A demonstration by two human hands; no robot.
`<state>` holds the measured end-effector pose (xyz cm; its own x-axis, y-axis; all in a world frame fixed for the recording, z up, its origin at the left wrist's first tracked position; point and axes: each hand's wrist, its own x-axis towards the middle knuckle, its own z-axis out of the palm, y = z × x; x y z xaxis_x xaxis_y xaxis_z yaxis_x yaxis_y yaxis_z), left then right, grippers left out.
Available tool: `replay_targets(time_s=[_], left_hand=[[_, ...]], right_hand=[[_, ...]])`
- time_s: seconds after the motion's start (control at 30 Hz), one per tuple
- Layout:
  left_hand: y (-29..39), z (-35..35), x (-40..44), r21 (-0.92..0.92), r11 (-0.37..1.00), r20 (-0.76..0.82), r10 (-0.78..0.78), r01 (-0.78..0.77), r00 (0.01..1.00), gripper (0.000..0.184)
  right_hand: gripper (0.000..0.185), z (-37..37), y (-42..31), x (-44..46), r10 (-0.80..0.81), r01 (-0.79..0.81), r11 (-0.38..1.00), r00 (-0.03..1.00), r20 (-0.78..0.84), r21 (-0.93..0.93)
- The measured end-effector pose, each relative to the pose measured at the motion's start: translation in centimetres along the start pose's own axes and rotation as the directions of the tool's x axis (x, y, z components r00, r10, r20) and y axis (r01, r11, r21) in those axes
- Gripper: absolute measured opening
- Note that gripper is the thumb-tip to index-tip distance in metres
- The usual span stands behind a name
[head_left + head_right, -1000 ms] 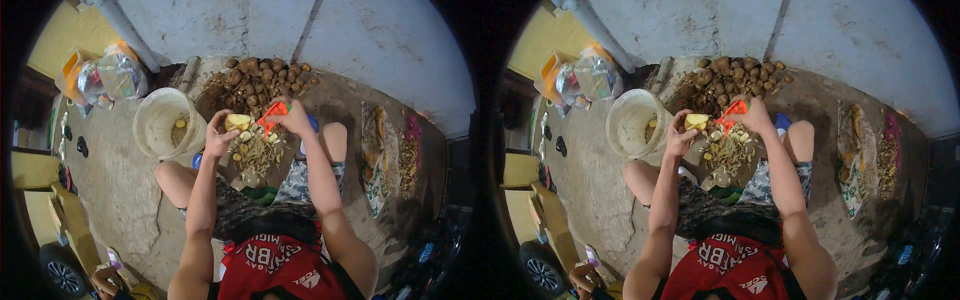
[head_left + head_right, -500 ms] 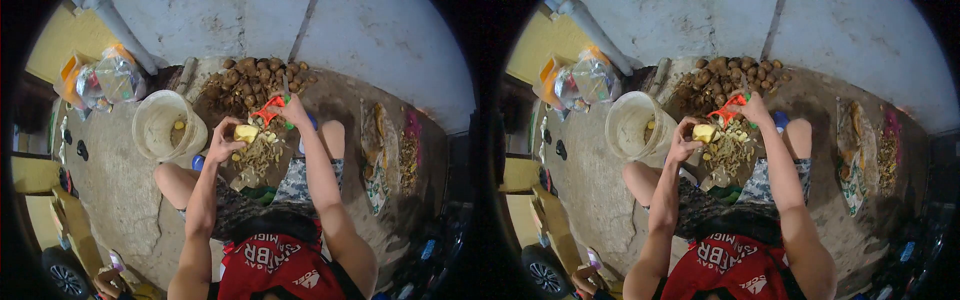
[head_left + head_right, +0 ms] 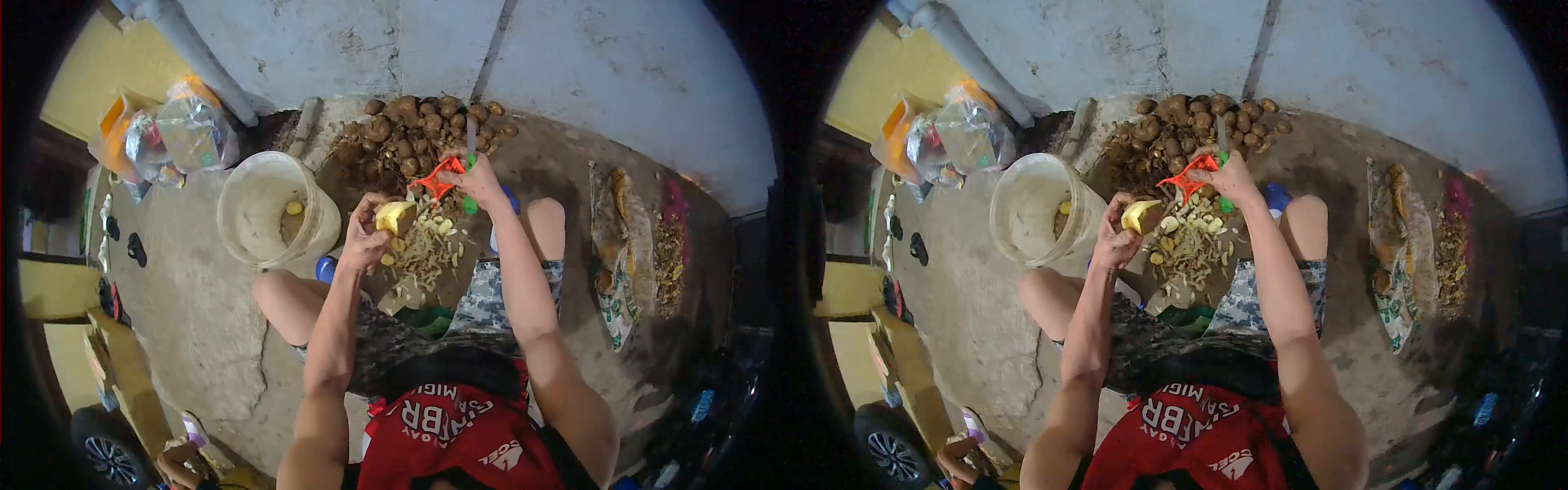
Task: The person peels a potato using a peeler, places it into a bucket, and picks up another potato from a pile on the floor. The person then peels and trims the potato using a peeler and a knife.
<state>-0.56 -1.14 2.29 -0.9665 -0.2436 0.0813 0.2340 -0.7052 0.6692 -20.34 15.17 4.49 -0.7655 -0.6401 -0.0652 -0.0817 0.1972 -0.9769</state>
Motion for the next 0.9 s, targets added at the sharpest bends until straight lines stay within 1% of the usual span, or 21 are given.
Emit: replay_targets(time_s=[0.03,0.07,0.1,0.13,0.2,0.23,0.33,0.37,0.43,0.47,0.5,0.53,0.57,0.63,0.67,0.7,0.73,0.77,0.83,0.87,0.9], left_hand=[[-0.2,-0.4,0.2,-0.003,1.000,0.000,0.001,-0.001,1.000,0.062],[-0.7,-0.9,0.4,0.099,0.995,-0.050,0.020,-0.015,0.999,0.062],[-0.8,-1.1,0.3,0.204,0.979,-0.101,0.043,-0.022,0.994,0.061],[-1.0,-1.1,0.2,0.206,0.978,-0.106,0.043,-0.021,0.993,0.061],[-1.4,-0.7,0.4,0.335,0.940,-0.113,0.102,-0.059,0.988,0.061],[-1.5,-0.5,0.3,0.332,0.942,-0.109,0.095,-0.054,0.989,0.061],[-1.2,-0.5,0.1,0.017,1.000,0.049,-0.011,0.010,0.999,0.062],[-1.1,-0.8,0.2,0.021,1.000,0.051,-0.012,0.011,0.999,0.062],[-1.2,-0.5,0.3,0.036,0.999,-0.041,0.014,-0.012,0.999,0.062],[-1.6,-0.5,0.4,0.118,0.990,-0.083,0.087,-0.077,0.993,0.061],[-1.6,-0.4,0.2,0.119,0.990,-0.089,0.087,-0.076,0.992,0.061],[-1.4,-0.2,0.2,0.209,0.976,-0.103,0.085,-0.062,0.991,0.061],[-1.3,-0.1,0.4,0.295,0.954,-0.112,0.084,-0.047,0.990,0.062],[-1.6,-0.1,0.2,0.329,0.943,-0.083,0.088,-0.056,0.993,0.063],[-1.5,0.2,0.1,0.105,0.994,-0.042,0.038,-0.034,0.998,0.063],[-1.2,0.3,0.1,-0.120,0.993,0.010,-0.001,0.002,1.000,0.063],[-1.4,-0.2,0.1,-0.099,0.995,0.011,0.025,-0.023,1.000,0.071],[-1.4,-0.6,0.2,-0.098,0.995,0.012,0.024,-0.023,1.000,0.071],[-1.3,-0.2,0.4,0.085,0.995,-0.094,0.065,-0.057,0.993,0.069],[-1.0,0.1,0.3,0.193,0.981,-0.143,0.038,-0.010,0.989,0.059],[-1.1,0.0,0.2,0.196,0.981,-0.146,0.037,-0.007,0.989,0.059]], right_hand=[[0.046,0.2,-0.5,-0.3,-0.001,0.002,0.994,1.000,-0.004,0.107],[0.046,0.4,-1.0,-0.5,0.001,-0.001,0.995,1.000,0.000,0.101],[0.045,0.8,-1.6,-0.7,-0.108,0.108,0.994,0.994,-0.009,0.012],[0.044,1.1,-1.9,-0.8,-0.217,0.216,0.974,0.976,-0.010,-0.071],[0.043,0.9,-1.3,-0.2,-0.159,0.158,0.984,0.987,0.004,-0.084],[0.043,0.5,-0.8,-0.1,-0.097,0.098,0.989,0.995,0.016,-0.107],[0.045,0.0,0.9,0.6,-0.073,0.070,0.995,0.996,-0.051,-0.069],[0.045,0.1,1.4,0.6,-0.075,0.071,0.995,0.996,-0.052,-0.066],[0.046,1.0,-2.0,-0.6,-0.051,0.054,0.995,0.998,-0.039,0.087],[0.046,1.2,-2.6,-0.8,-0.049,0.051,0.995,0.998,-0.031,0.084],[0.045,1.4,-3.1,-0.9,-0.118,0.117,0.992,0.992,-0.034,-0.045],[0.044,1.6,-3.2,-1.0,-0.190,0.181,0.968,0.981,-0.035,-0.172],[0.044,1.4,-2.6,-0.5,-0.190,0.180,0.969,0.981,-0.040,-0.171],[0.043,0.6,-0.3,0.5,-0.101,0.096,0.981,0.995,-0.023,-0.171],[0.043,0.1,0.8,0.6,-0.105,0.099,0.980,0.994,-0.023,-0.173],[0.045,-0.1,0.8,0.5,-0.075,0.070,0.993,0.996,-0.048,-0.095],[0.047,0.0,0.9,0.6,-0.042,0.041,0.999,0.996,-0.074,-0.011],[0.047,0.2,1.2,0.6,-0.042,0.041,0.999,0.996,-0.075,-0.011],[0.048,1.3,-1.6,-0.4,-0.064,0.070,0.993,0.996,-0.066,0.092],[0.044,1.4,-1.6,-0.4,-0.108,0.102,0.992,0.991,-0.081,-0.070],[0.044,1.6,-1.8,-0.4,-0.105,0.100,0.993,0.991,-0.080,-0.066]])
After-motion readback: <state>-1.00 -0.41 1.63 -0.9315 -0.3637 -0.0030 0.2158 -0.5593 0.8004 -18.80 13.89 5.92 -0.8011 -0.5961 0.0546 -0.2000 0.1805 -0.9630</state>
